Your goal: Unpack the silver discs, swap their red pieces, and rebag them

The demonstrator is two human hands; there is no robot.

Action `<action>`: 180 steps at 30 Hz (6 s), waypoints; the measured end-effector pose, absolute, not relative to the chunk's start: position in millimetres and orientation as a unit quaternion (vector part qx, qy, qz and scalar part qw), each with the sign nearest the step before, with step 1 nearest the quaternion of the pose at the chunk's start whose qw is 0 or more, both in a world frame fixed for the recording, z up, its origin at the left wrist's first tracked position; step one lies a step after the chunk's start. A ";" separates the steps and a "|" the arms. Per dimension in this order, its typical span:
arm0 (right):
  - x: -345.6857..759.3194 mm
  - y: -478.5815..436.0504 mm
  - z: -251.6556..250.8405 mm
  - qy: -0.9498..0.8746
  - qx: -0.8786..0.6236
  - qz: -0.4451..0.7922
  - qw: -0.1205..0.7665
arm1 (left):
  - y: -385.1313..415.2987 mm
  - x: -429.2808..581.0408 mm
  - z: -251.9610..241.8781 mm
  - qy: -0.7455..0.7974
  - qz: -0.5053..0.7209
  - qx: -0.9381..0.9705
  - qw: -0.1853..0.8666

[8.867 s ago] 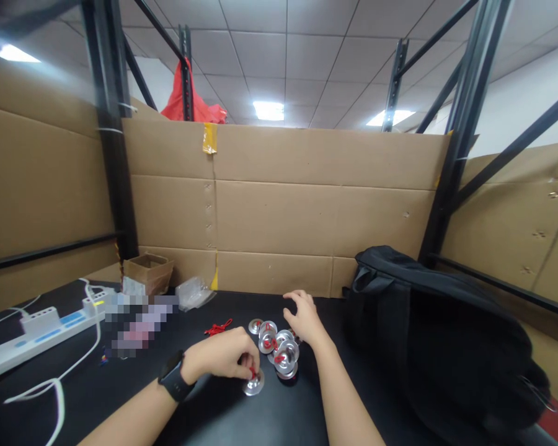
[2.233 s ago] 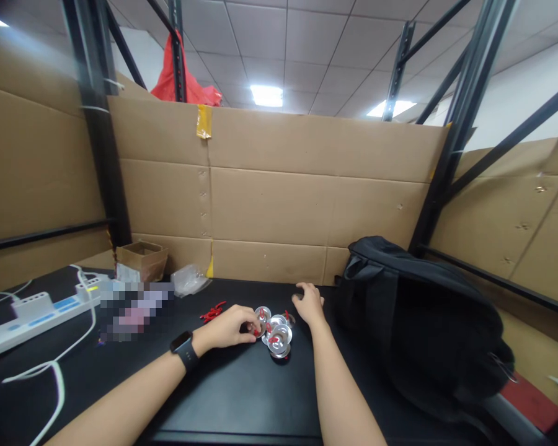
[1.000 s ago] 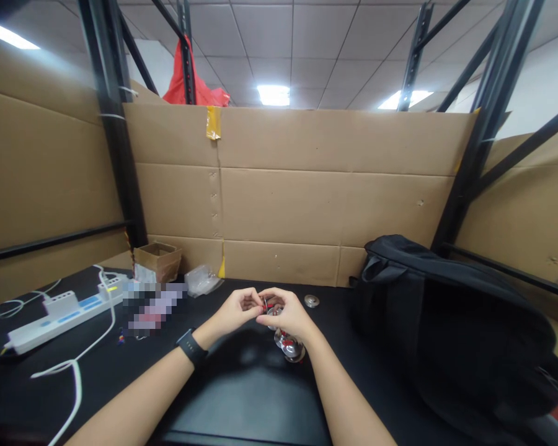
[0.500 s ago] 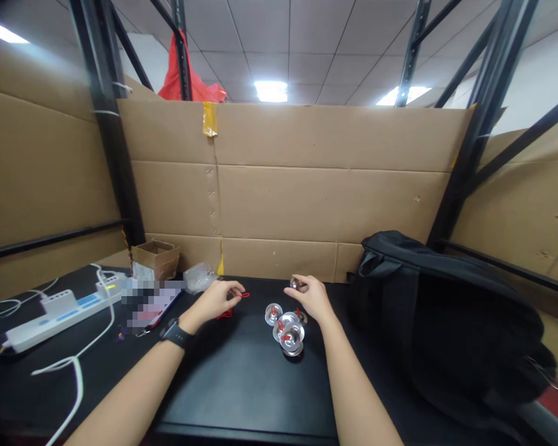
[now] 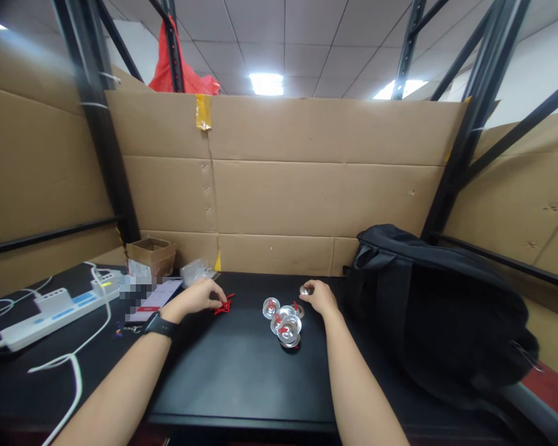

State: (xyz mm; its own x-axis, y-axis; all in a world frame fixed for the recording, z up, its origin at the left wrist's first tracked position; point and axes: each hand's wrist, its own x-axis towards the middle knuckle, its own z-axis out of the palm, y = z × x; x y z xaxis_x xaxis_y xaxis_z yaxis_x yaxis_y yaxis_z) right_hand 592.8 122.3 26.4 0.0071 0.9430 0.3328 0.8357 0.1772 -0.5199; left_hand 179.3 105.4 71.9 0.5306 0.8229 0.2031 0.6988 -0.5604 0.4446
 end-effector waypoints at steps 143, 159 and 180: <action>579.9 114.5 35.9 -0.669 -0.694 0.031 0.264 | 64.4 297.9 41.7 0.345 0.248 0.905 0.007; 489.9 74.6 57.0 -0.739 -0.376 0.359 0.429 | 82.1 285.1 49.9 0.350 0.441 0.787 0.250; 562.5 109.5 55.4 -0.642 -0.548 0.071 0.531 | 99.8 206.9 73.4 0.439 0.289 0.843 0.111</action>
